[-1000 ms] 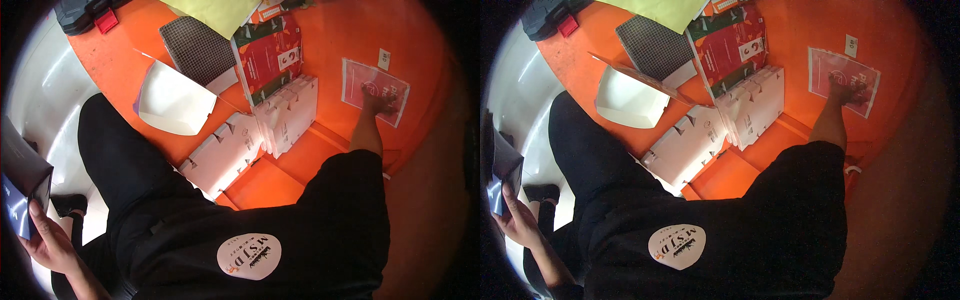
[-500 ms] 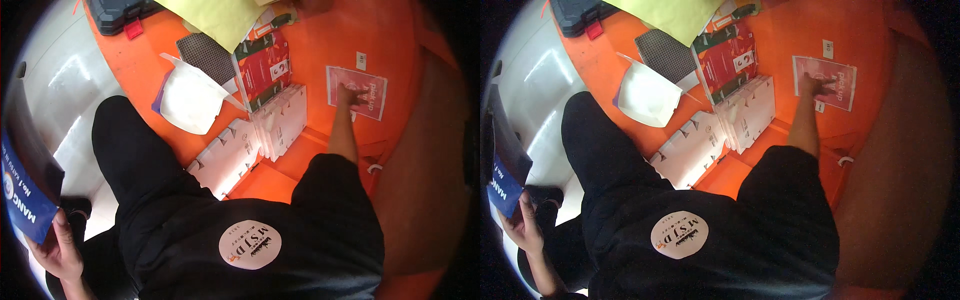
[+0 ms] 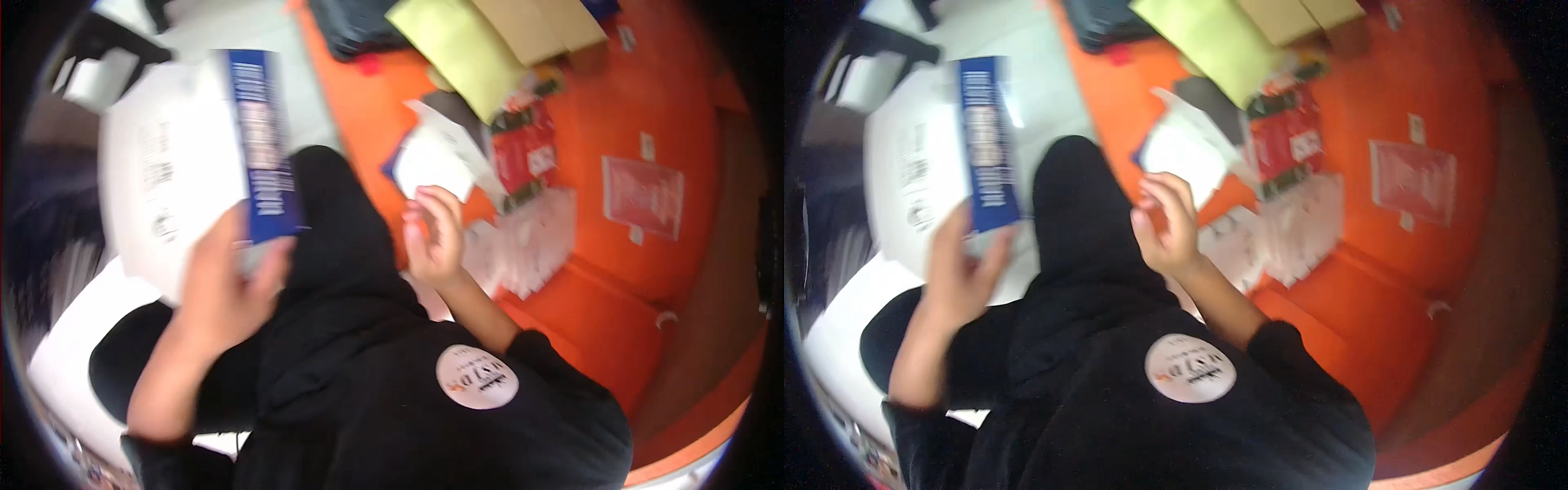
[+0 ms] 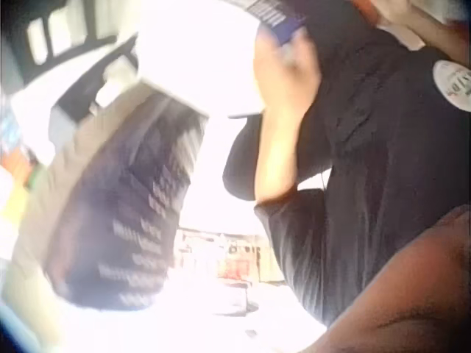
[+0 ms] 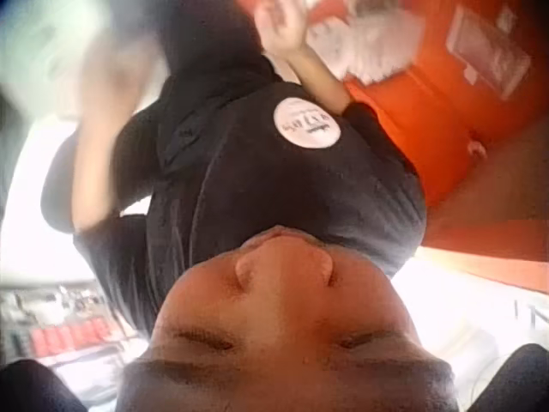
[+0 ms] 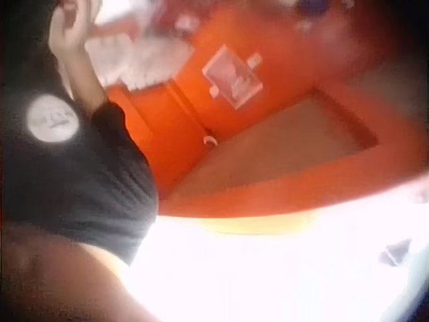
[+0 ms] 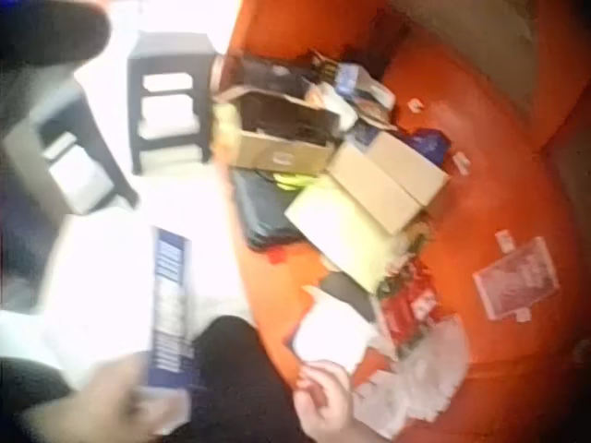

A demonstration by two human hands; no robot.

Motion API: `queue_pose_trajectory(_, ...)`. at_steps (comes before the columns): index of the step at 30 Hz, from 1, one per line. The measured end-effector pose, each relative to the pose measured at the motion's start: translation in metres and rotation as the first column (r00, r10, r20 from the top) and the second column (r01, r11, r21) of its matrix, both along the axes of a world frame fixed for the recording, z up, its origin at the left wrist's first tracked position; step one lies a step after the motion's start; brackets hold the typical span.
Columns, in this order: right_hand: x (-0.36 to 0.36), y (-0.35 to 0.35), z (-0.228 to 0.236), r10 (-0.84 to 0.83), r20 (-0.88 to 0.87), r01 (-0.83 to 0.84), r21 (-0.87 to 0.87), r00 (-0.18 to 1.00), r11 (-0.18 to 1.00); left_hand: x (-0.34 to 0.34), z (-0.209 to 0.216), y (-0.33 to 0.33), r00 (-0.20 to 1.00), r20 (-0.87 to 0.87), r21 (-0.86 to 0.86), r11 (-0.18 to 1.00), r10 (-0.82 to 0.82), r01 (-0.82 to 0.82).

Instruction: The person folds flat cardboard sheets into boxes, inserts blue inner boxes into them, and places the assembled units into an orange storage compartment.

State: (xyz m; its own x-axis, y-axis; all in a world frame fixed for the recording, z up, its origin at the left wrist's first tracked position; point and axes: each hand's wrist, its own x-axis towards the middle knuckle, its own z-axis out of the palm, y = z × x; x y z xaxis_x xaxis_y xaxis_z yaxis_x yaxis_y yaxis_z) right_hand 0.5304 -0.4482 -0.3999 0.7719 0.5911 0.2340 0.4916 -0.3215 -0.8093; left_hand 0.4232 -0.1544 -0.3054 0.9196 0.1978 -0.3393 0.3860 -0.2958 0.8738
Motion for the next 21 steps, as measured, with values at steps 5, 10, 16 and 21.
queue_pose_trajectory(5, -0.007, 0.060, 0.066, 0.306, 0.196, -0.303, -0.043, 0.932, 0.952, -0.011, -0.025, -0.020, 0.917, 0.284, 0.280, 0.939, -0.280, 0.200)
queue_pose_trajectory(10, 0.035, 0.059, 0.092, 0.396, 0.336, -0.205, -0.483, 0.854, 0.851, -0.012, -0.021, -0.024, 0.835, 0.170, 0.538, 0.759, -0.523, 0.366)
queue_pose_trajectory(16, 0.060, 0.064, 0.121, 0.440, 0.350, -0.173, -0.586, 0.827, 0.792, -0.014, -0.014, -0.007, 0.765, 0.208, 0.675, 0.656, -0.609, 0.339)
queue_pose_trajectory(21, 0.031, 0.070, 0.114, 0.482, 0.218, -0.300, -0.553, 0.848, 0.777, -0.020, -0.018, 0.004, 0.761, 0.253, 0.708, 0.650, -0.598, 0.276)
